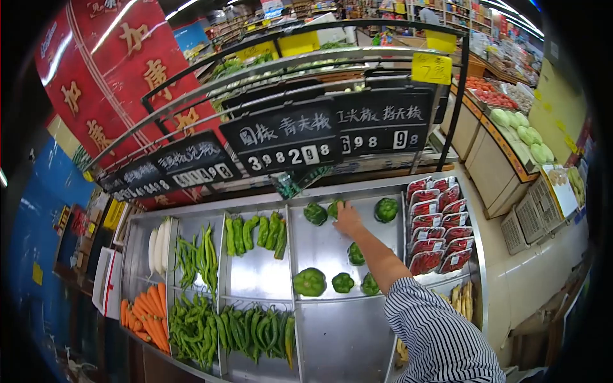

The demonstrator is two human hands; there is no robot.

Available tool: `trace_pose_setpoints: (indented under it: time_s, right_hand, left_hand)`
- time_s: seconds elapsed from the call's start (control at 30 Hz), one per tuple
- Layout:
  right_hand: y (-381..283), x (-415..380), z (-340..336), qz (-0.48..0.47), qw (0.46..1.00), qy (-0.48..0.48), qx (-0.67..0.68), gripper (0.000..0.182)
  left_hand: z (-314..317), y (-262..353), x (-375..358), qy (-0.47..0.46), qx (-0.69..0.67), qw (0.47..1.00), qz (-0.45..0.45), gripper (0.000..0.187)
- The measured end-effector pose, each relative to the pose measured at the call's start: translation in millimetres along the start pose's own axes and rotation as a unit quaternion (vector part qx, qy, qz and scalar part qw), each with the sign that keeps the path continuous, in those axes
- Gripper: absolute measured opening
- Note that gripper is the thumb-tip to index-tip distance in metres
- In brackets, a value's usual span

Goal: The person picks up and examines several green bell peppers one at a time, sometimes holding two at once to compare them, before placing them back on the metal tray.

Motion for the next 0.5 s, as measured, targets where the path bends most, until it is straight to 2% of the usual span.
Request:
trace_pose_setpoints:
  time_s: [0.07, 0.13, 0.2, 0.3, 0.4, 0.5]
  right_hand:
    - [5.7, -2.6, 13.0, -0.024, 0.990, 0.134, -0.045, 0.063]
    - [17.7, 3.3, 28.7, -0.041, 0.981, 0.190, -0.021, 0.064]
    - [19.6, -7.6, 21.5, -0.053, 0.978, 0.203, 0.012, 0.062]
    - [21.7, -16.7, 6.6, -0.036, 0.986, 0.159, 0.030, 0.060]
    - [24.1, -31.7, -4.8, 0.000, 0.987, 0.148, 0.056, 0.059]
    - [37.2, -38.1, 0.2, -0.015, 0.977, 0.193, 0.090, 0.059]
  left_hand:
    - [0.1, -11.1, -8.0, 0.005, -0.012, 1.000, -0.004, 0.045]
    - [0.9, -25.3, -17.4, 0.012, -0.025, 1.000, -0.003, 0.046]
    - [4.0, -42.5, -25.7, 0.018, -0.032, 0.999, 0.012, 0.046]
    - [2.6, -42.2, -27.5, 0.002, -0.037, 0.999, 0.026, 0.048]
    - [-6.6, -23.8, -37.7, 0.005, -0.051, 0.998, -0.024, 0.047]
    - [-12.5, -32.5, -30.6, 0.007, -0.023, 0.999, 0.046, 0.049]
Point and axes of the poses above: each hand's wrist, its own x-axis towards the middle knuckle, its own z-axis out of the palm, y = z × x, the point moved 3 cm from there along x, towards the middle knuckle, and after that the axes turned 11 degrees about y, right-handed, at the moved point
